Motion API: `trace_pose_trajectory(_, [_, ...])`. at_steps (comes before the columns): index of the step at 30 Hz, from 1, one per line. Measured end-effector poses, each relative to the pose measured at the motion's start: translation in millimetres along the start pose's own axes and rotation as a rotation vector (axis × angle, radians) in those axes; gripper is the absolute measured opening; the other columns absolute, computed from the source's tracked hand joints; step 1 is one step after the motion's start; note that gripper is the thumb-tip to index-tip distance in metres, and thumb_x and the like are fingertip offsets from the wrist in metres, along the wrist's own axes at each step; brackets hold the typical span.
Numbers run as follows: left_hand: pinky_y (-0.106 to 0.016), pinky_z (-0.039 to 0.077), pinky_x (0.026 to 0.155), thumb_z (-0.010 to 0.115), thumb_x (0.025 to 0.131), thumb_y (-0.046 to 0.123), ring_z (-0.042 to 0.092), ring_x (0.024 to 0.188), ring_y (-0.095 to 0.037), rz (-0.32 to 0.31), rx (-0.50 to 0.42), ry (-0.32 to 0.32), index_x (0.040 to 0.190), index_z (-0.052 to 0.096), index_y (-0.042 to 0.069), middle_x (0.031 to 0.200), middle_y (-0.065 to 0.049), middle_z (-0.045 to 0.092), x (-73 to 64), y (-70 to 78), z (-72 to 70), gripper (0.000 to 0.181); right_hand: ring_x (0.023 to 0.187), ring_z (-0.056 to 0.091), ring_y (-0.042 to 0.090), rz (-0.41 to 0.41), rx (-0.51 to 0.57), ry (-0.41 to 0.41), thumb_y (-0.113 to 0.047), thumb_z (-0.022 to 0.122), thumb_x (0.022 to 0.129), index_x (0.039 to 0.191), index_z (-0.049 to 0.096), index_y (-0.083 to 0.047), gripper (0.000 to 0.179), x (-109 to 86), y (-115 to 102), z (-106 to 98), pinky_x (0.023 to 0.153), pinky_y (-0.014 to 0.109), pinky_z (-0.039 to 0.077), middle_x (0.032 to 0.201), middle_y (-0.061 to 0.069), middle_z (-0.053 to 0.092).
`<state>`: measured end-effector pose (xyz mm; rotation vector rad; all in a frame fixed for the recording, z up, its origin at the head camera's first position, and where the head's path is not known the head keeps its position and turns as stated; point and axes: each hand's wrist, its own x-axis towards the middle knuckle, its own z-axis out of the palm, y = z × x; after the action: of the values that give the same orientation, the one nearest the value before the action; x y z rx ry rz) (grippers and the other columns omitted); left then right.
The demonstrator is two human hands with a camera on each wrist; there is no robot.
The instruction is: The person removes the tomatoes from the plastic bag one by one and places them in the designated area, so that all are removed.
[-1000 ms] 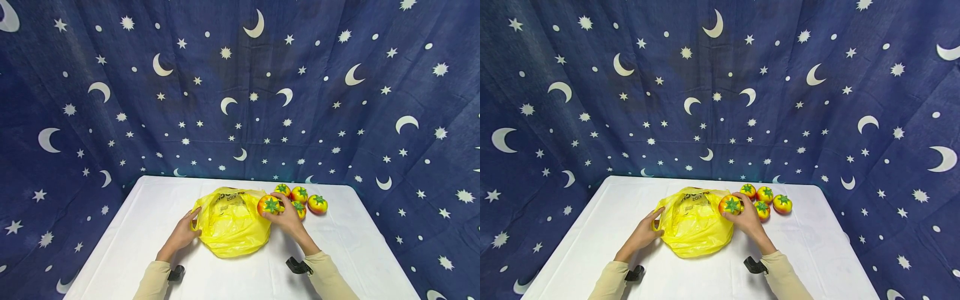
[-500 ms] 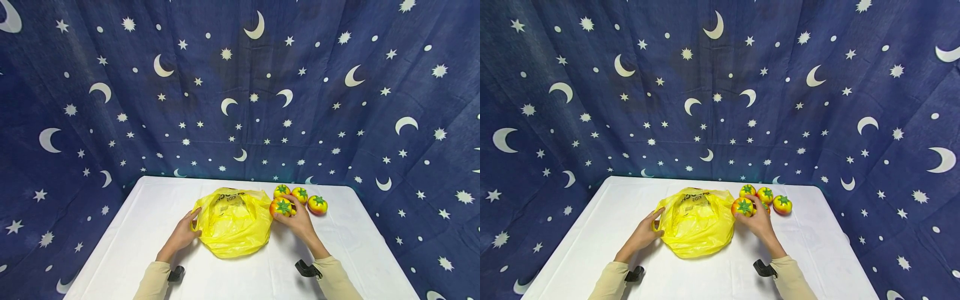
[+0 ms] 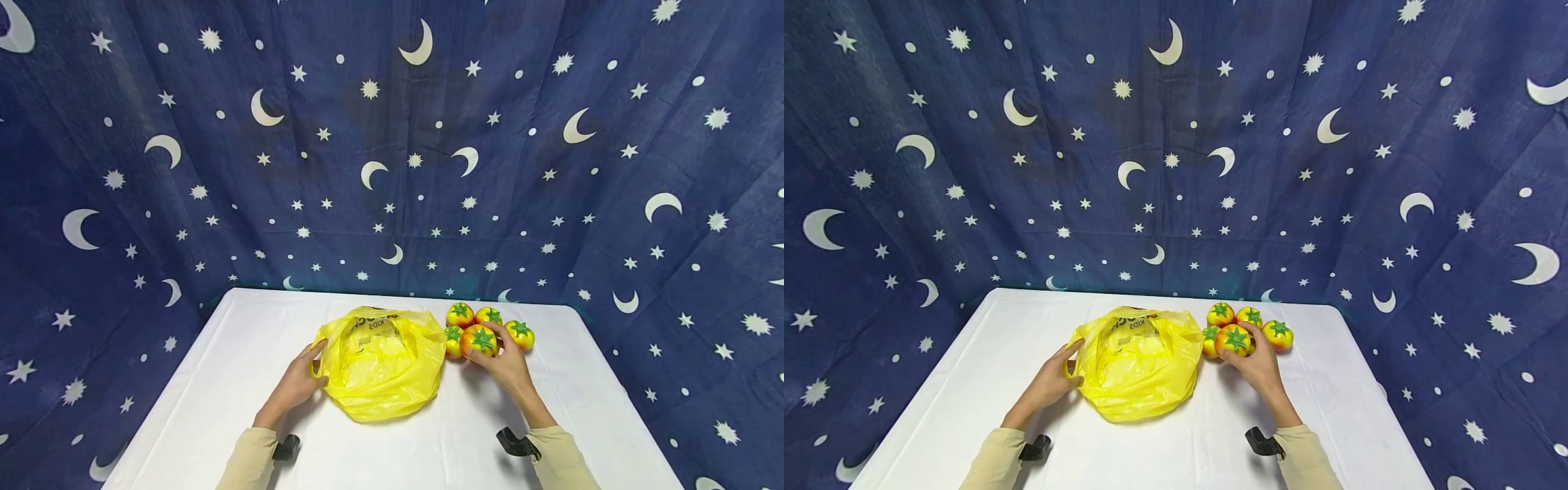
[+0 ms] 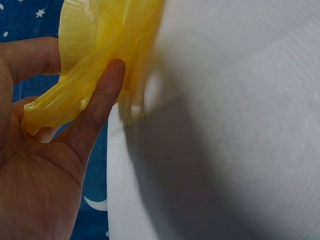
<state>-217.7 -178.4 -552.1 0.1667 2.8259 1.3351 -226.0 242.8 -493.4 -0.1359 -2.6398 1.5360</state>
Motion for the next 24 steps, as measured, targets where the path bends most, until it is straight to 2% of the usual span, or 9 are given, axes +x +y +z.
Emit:
trace_pose_trajectory(5, [-0.044, 0.051, 0.091, 0.073, 0.075, 0.002, 0.063, 0.11, -0.026, 0.002, -0.002, -0.005, 0.152, 0.038, 0.009, 0.154, -0.017, 0.039, -4.7, -0.4, -0.4, 0.085, 0.128, 0.044, 0.038, 0.046, -0.012, 0.015, -0.032, 0.082, 0.078, 0.144, 0.043, -0.013, 0.079, 0.4, 9.8, -7.1, 0.107, 0.055, 0.037, 0.142, 0.019, 0.044])
trace_pose_trajectory(10, [-0.047, 0.049, 0.096, 0.073, 0.077, 0.003, 0.063, 0.111, -0.027, 0.005, 0.002, -0.016, 0.152, 0.036, 0.01, 0.156, -0.018, 0.035, -3.5, -2.0, -1.6, 0.084, 0.13, 0.042, 0.037, 0.087, -0.025, 0.037, -0.029, 0.079, 0.08, 0.145, 0.042, -0.013, 0.076, -1.8, 18.4, -10.3, 0.11, 0.056, 0.034, 0.144, 0.02, 0.043])
trace_pose_trajectory(13, [-0.043, 0.051, 0.093, 0.073, 0.077, 0.003, 0.063, 0.113, -0.029, 0.009, -0.003, -0.017, 0.152, 0.036, 0.009, 0.156, -0.017, 0.036, -2.2, -2.8, -2.3, 0.084, 0.13, 0.042, 0.036, 0.096, -0.015, 0.042, -0.028, 0.079, 0.08, 0.145, 0.042, -0.015, 0.076, -2.9, 22.1, -12.0, 0.109, 0.054, 0.034, 0.143, 0.019, 0.044])
trace_pose_trajectory(18, [-0.033, 0.053, 0.079, 0.072, 0.076, 0.0, 0.063, 0.11, -0.029, 0.017, -0.021, -0.01, 0.151, 0.037, 0.007, 0.154, -0.019, 0.037, -2.2, -4.4, -3.3, 0.084, 0.127, 0.043, 0.034, 0.092, -0.009, 0.055, -0.031, 0.079, 0.08, 0.145, 0.043, -0.015, 0.076, -3.7, 26.7, -15.3, 0.105, 0.051, 0.036, 0.142, 0.018, 0.046])
trace_pose_trajectory(24, [-0.031, 0.049, 0.08, 0.074, 0.076, 0.003, 0.06, 0.102, -0.02, 0.017, 0.008, -0.009, 0.152, 0.037, 0.008, 0.152, -0.015, 0.041, -3.4, -6.1, -1.3, 0.084, 0.126, 0.044, 0.036, 0.117, -0.041, 0.074, -0.032, 0.077, 0.082, 0.147, 0.041, -0.015, 0.076, -8.1, 34.3, -22.3, 0.102, 0.05, 0.038, 0.141, 0.02, 0.047])
